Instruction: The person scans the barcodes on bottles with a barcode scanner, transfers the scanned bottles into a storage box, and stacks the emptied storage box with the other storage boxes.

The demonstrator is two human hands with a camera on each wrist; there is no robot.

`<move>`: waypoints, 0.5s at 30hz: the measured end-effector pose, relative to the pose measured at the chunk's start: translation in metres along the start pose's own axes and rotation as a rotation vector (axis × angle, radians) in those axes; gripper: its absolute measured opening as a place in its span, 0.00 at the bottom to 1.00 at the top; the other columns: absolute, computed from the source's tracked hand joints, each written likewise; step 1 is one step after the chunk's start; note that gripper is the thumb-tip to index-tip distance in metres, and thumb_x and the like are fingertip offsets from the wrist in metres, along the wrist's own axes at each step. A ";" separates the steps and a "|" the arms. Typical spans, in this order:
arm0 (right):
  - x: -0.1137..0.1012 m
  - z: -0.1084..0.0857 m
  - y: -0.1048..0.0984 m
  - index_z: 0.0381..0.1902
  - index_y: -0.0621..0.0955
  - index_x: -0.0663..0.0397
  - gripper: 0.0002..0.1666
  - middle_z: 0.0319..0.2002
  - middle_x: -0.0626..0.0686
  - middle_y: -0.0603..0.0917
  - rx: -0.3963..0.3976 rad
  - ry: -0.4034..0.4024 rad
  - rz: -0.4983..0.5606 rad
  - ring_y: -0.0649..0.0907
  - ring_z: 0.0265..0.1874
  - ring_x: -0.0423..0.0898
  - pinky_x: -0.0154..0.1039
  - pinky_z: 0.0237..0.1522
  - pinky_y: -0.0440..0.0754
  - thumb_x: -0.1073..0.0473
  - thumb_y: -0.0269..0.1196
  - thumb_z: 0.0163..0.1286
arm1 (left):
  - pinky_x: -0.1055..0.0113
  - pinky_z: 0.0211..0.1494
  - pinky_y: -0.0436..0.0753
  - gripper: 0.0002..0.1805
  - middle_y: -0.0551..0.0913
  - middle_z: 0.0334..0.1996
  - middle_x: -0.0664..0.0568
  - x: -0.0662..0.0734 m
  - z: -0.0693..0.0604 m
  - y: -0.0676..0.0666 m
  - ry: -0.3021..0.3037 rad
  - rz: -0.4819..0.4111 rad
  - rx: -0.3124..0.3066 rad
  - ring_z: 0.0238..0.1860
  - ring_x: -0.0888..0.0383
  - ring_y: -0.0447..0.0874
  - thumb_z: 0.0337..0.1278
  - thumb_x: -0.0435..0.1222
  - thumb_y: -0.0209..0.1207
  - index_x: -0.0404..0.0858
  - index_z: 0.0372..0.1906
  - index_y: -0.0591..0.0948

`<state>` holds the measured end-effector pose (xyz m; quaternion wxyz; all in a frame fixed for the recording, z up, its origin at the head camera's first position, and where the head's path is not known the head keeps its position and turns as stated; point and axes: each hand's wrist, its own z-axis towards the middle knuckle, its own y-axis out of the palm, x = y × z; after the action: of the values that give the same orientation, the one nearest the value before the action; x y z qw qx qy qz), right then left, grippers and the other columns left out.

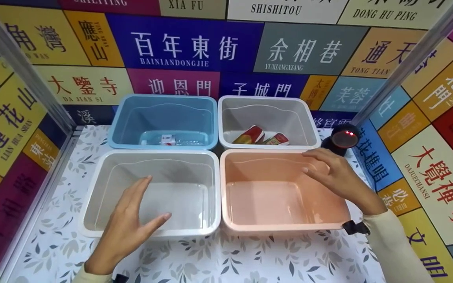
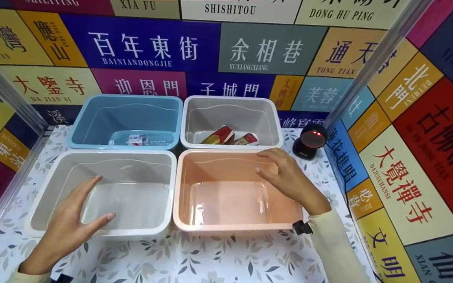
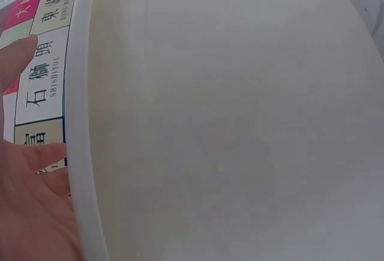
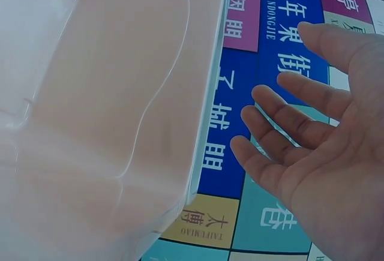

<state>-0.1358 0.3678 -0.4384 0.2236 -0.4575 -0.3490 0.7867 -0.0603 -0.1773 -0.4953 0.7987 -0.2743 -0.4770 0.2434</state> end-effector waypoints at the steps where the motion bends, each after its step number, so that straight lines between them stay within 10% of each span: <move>1: 0.000 -0.001 -0.001 0.65 0.87 0.61 0.25 0.63 0.56 0.88 0.002 0.007 -0.004 0.84 0.61 0.55 0.20 0.65 0.73 0.66 0.76 0.72 | 0.32 0.76 0.73 0.57 0.72 0.79 0.36 0.001 0.000 0.001 0.001 -0.001 -0.006 0.78 0.35 0.70 0.57 0.46 0.83 0.37 0.86 0.65; 5: 0.002 -0.005 -0.005 0.67 0.85 0.62 0.26 0.65 0.56 0.86 0.008 0.054 -0.016 0.83 0.63 0.56 0.22 0.65 0.75 0.64 0.75 0.74 | 0.31 0.77 0.71 0.56 0.71 0.80 0.37 0.006 0.002 0.007 -0.019 -0.011 -0.041 0.79 0.36 0.69 0.60 0.49 0.82 0.40 0.87 0.64; 10: 0.000 -0.014 -0.008 0.70 0.84 0.57 0.27 0.68 0.57 0.84 0.002 0.131 -0.018 0.82 0.65 0.61 0.58 0.68 0.84 0.59 0.73 0.77 | 0.33 0.79 0.69 0.57 0.68 0.82 0.38 0.012 0.004 0.013 -0.034 0.007 -0.085 0.81 0.38 0.67 0.62 0.54 0.79 0.41 0.89 0.62; 15: -0.001 -0.022 -0.007 0.71 0.85 0.52 0.26 0.69 0.55 0.84 0.039 0.148 -0.029 0.80 0.67 0.49 0.32 0.70 0.78 0.60 0.73 0.77 | 0.34 0.80 0.69 0.58 0.68 0.83 0.39 0.019 0.006 0.021 -0.009 0.032 -0.097 0.82 0.38 0.66 0.62 0.56 0.78 0.39 0.88 0.62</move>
<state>-0.1156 0.3794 -0.4403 0.2690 -0.5048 -0.3225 0.7542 -0.0600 -0.1484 -0.4955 0.7782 -0.3193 -0.4876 0.2338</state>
